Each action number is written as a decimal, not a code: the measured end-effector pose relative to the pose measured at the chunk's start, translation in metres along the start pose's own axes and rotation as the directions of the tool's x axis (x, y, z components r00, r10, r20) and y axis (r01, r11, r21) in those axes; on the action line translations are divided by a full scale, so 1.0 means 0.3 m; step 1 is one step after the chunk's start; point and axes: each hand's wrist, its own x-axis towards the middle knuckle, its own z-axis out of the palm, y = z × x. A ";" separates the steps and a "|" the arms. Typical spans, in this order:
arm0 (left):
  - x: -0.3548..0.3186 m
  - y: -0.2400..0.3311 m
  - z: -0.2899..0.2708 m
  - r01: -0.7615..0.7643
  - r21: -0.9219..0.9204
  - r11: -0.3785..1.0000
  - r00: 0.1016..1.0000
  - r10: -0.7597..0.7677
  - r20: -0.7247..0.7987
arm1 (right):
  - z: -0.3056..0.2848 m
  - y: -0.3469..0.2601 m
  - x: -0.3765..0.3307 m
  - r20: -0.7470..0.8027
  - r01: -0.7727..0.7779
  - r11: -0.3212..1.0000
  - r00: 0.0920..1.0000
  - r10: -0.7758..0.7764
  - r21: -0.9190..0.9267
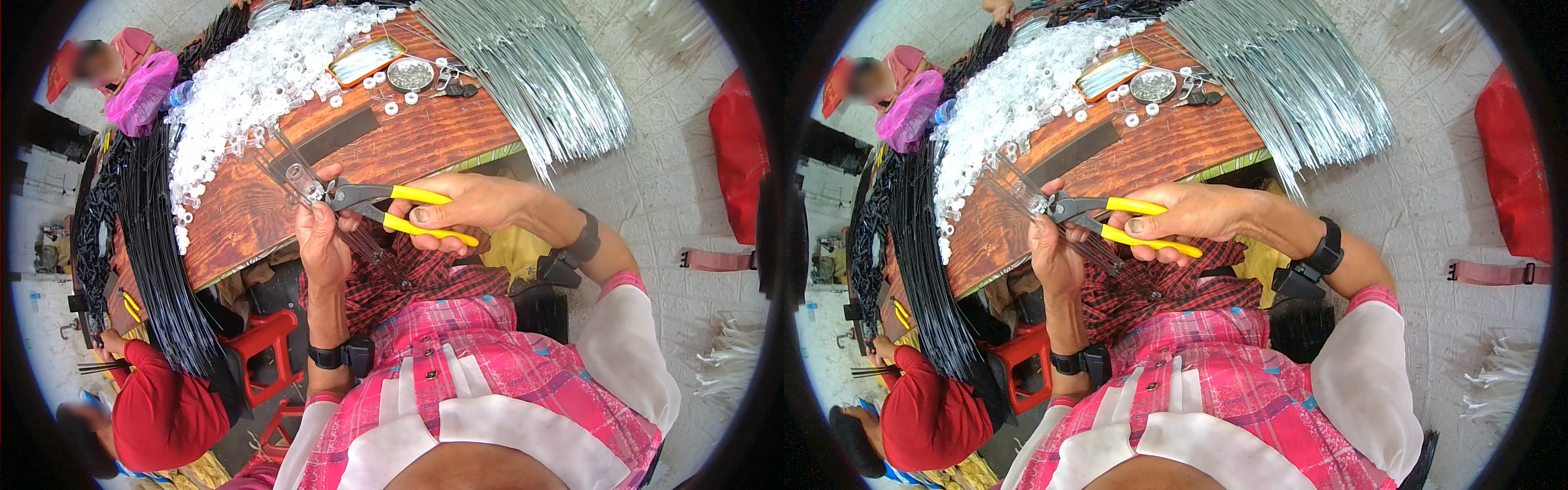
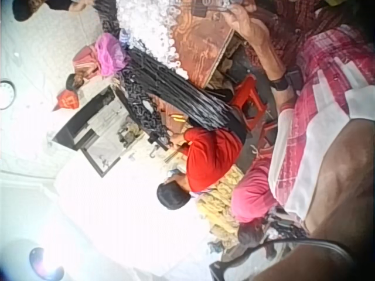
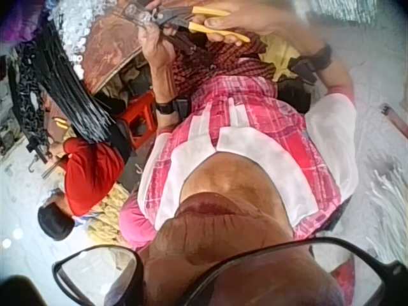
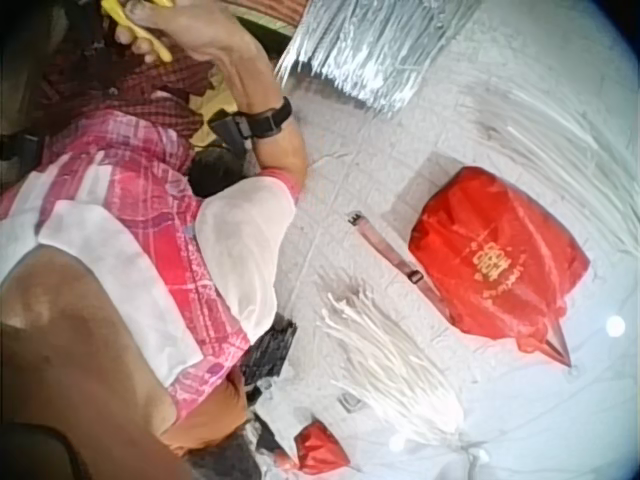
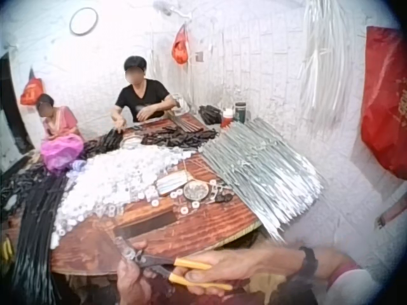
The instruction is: The person is assembling umbrella frames by threading metal ribs through a central hub and using pliers to secure them.
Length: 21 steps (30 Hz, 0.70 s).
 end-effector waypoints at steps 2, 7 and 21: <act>0.000 0.000 -0.007 -0.004 0.012 1.000 1.000 0.004 0.005 | 0.010 0.014 0.013 -0.008 0.005 1.000 1.000 -0.005 -0.021; 0.006 0.007 0.008 -0.038 0.022 0.999 0.997 0.039 -0.073 | 0.042 0.128 0.070 -0.035 0.055 0.994 0.998 -0.052 0.097; 0.024 0.007 -0.013 -0.030 0.030 0.999 0.999 0.029 0.017 | -0.107 -0.064 0.032 -0.515 -0.041 0.829 0.801 -0.306 -0.557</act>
